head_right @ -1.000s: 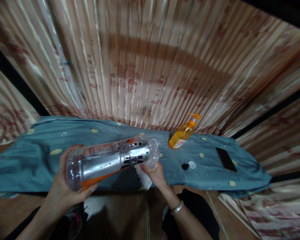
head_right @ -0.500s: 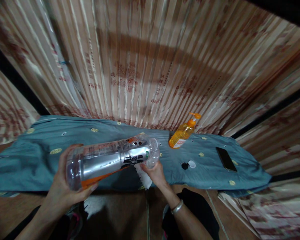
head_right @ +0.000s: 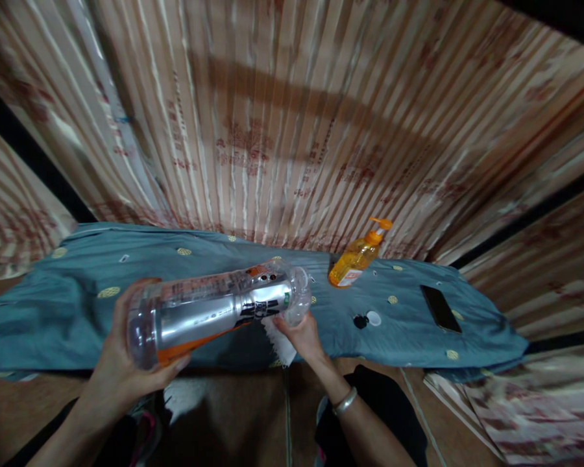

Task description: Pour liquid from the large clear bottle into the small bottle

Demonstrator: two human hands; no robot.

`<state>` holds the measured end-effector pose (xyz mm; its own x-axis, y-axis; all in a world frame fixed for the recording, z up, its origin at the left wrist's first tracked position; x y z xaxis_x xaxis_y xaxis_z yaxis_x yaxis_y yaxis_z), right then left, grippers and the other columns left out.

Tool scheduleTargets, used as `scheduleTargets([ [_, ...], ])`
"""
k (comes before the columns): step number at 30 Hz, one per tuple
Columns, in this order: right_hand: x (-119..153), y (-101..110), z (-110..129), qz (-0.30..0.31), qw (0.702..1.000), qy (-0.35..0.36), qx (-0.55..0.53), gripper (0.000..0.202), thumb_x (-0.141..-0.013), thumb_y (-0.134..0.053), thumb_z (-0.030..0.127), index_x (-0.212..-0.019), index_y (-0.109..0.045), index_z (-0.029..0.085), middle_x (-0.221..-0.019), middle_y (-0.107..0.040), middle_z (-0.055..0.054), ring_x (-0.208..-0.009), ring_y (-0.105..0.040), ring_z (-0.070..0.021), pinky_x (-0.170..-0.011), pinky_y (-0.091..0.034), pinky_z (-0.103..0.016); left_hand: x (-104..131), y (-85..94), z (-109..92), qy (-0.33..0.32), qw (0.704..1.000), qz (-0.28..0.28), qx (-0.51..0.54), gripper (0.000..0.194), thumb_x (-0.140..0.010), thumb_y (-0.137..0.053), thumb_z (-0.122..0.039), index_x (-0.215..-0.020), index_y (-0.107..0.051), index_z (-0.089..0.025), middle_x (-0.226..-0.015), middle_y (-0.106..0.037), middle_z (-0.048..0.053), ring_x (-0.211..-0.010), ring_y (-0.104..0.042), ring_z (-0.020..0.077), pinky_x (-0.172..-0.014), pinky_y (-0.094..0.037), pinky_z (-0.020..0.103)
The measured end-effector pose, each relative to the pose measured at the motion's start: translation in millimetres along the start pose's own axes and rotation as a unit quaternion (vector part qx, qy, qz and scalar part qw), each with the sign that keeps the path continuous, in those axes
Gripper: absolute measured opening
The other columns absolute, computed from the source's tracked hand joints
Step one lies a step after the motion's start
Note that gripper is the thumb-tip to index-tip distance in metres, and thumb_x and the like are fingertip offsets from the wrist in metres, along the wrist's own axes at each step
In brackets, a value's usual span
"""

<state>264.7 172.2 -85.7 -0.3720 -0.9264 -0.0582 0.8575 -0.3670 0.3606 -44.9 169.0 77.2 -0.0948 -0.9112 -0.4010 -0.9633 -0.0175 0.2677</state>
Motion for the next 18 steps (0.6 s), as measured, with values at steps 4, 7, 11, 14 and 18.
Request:
scheduleTargets([
  [4,-0.1,0.6,-1.1,-0.003,1.0,0.001,0.0,0.042,-0.063,-0.08,0.055,-0.081,-0.071,0.018,-0.086,-0.08,-0.013,-0.077,-0.074,-0.0296,-0.07,-0.06,-0.041,0.5,-3.0,-2.2,0.001,1.0,0.009,-0.001,0.091,-0.06,-0.084,-0.03,-0.138,-0.036,-0.026,-0.117,-0.068,0.01,-0.107,-0.073,0.0343,-0.09,-0.063,0.05],
  [7,0.0,0.8,-2.7,-0.005,1.0,-0.006,0.0,0.044,-0.062,-0.08,0.056,-0.081,-0.07,0.017,-0.088,-0.08,-0.015,-0.078,-0.074,-0.0307,-0.073,-0.06,-0.042,2.3,0.0,0.8,0.013,1.0,-0.014,0.018,0.088,-0.063,-0.082,-0.033,-0.139,-0.037,-0.026,-0.12,-0.068,0.01,-0.109,-0.072,0.0335,-0.094,-0.061,0.049],
  [11,0.3,-0.7,-2.9,0.003,1.0,-0.009,-0.012,0.046,-0.062,-0.08,0.057,-0.082,-0.071,0.017,-0.087,-0.08,-0.014,-0.079,-0.074,-0.0309,-0.074,-0.06,-0.043,1.7,-6.2,0.8,-0.017,0.999,0.03,0.004,0.091,-0.066,-0.083,-0.032,-0.141,-0.032,-0.027,-0.118,-0.069,0.009,-0.102,-0.074,0.032,-0.085,-0.064,0.045],
  [14,0.5,-0.8,-1.7,0.004,1.0,-0.006,-0.006,0.045,-0.063,-0.08,0.059,-0.078,-0.071,0.018,-0.084,-0.08,-0.013,-0.077,-0.074,-0.0305,-0.071,-0.06,-0.042,0.2,-5.2,0.2,-0.037,0.998,0.039,-0.017,0.093,-0.066,-0.084,-0.031,-0.142,-0.03,-0.027,-0.117,-0.07,0.009,-0.101,-0.075,0.0326,-0.083,-0.065,0.045],
  [18,0.7,-1.0,-0.5,0.007,1.0,-0.005,-0.003,0.041,-0.063,-0.08,0.057,-0.073,-0.07,0.018,-0.079,-0.079,-0.012,-0.073,-0.074,-0.0285,-0.067,-0.059,-0.038,0.0,-2.4,-0.4,-0.036,0.999,0.026,-0.015,0.091,-0.065,-0.084,-0.031,-0.141,-0.033,-0.027,-0.115,-0.07,0.008,-0.1,-0.075,0.0324,-0.081,-0.065,0.044],
])
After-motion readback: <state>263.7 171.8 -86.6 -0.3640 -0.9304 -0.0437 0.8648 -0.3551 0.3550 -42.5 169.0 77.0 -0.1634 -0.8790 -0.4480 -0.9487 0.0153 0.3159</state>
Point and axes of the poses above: each hand's wrist, its own x-axis away from the middle knuckle, its own y-axis out of the back of the hand, z = x × y, the point moved 10 cm from there along -x, towards the middle knuckle
